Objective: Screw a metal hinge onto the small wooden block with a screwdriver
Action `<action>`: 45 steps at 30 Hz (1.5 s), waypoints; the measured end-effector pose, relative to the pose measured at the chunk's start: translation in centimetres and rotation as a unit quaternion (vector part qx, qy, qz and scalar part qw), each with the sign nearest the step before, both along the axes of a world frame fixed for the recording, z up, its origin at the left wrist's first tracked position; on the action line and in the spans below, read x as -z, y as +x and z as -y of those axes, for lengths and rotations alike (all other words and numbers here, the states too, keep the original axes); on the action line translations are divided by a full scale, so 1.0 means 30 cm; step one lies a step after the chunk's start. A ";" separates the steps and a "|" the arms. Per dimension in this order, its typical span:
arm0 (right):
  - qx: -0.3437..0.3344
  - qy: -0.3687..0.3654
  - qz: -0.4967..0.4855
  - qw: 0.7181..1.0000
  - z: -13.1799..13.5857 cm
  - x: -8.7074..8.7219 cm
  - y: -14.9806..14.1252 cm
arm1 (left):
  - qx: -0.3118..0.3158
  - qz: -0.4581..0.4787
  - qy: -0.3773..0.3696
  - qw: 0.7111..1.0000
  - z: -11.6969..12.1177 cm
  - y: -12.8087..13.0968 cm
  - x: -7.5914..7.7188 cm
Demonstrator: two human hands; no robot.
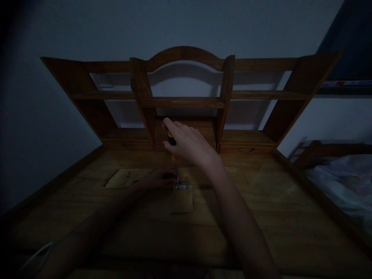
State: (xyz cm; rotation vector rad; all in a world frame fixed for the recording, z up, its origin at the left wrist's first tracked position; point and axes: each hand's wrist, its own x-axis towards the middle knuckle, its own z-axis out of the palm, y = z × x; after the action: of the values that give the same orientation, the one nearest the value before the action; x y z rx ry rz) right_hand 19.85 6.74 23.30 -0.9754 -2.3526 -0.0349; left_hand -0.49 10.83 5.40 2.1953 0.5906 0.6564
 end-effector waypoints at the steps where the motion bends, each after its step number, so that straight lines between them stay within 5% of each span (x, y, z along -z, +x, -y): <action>1: 0.001 0.002 -0.001 1.000 0.002 -0.001 -0.001 | 0.005 0.004 0.003 1.000 -0.001 -0.001 0.003; 13: 0.004 0.010 0.000 1.000 -0.002 0.004 -0.001 | -0.004 0.006 -0.007 1.000 0.016 0.008 -0.023; 45: 0.013 0.015 -0.007 1.000 0.009 -0.006 -0.002 | -0.006 0.000 -0.021 1.000 -0.004 -0.004 0.009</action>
State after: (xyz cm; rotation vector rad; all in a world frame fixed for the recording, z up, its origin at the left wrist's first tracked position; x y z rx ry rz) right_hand 19.77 6.47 23.48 -0.9880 -2.3198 -0.0723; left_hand -0.62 10.94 5.12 2.1542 0.6121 0.6441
